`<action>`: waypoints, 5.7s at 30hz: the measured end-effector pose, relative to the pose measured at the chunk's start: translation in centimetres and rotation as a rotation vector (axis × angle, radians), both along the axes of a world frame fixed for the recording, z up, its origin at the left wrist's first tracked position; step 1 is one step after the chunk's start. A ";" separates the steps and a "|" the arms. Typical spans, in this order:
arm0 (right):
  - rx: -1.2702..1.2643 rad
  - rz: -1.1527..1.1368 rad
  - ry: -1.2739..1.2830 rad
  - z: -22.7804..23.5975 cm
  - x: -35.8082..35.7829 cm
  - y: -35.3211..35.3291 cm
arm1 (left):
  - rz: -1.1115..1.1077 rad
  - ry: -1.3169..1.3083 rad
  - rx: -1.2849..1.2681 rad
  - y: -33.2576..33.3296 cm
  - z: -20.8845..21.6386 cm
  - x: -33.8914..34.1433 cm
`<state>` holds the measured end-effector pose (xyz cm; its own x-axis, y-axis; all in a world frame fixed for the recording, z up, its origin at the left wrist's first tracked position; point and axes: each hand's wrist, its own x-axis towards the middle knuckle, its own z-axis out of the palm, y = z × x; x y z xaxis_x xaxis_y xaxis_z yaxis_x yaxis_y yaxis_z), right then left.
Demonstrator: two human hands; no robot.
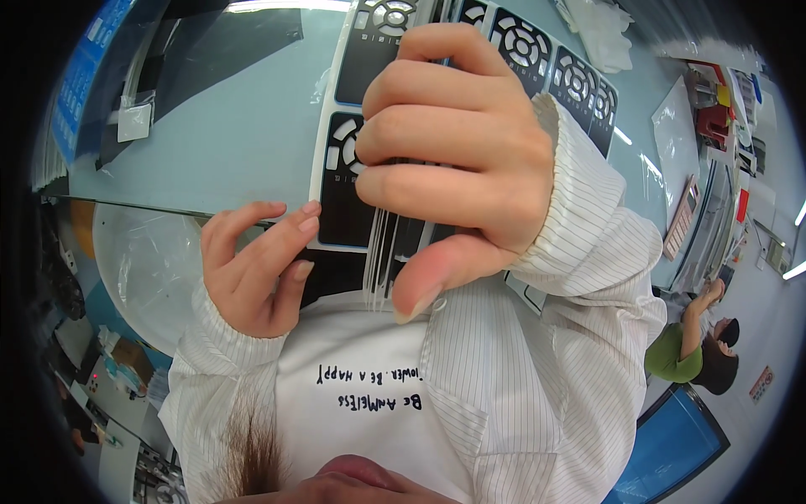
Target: Count and sort electronic component sheets and record the total using a calculator.
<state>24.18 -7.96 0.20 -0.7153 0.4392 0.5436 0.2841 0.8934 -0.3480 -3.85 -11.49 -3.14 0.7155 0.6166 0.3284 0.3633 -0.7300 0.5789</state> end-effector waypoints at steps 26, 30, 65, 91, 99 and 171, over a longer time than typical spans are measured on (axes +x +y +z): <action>0.061 -0.087 -0.042 -0.3 -0.7 -0.4 | -0.023 -0.045 -0.088 -1.3 -0.4 -0.3; 0.071 -0.084 -0.051 -0.1 -0.6 -0.3 | -0.159 -0.109 -0.120 -1.1 0.2 -0.1; 0.032 -0.098 -0.107 0.0 -0.8 -0.4 | 0.030 -0.056 -0.038 -1.4 -1.4 -0.4; 0.045 -0.063 -0.110 0.6 -0.8 -0.2 | 0.026 -0.032 -0.066 -1.0 -1.0 -1.0; 0.016 -0.084 -0.104 0.5 -0.4 -0.4 | 0.015 -0.067 -0.110 -1.2 -1.2 -0.7; -0.098 -0.046 -0.153 2.0 -0.1 -0.4 | -0.084 -0.291 -0.315 0.0 0.4 2.3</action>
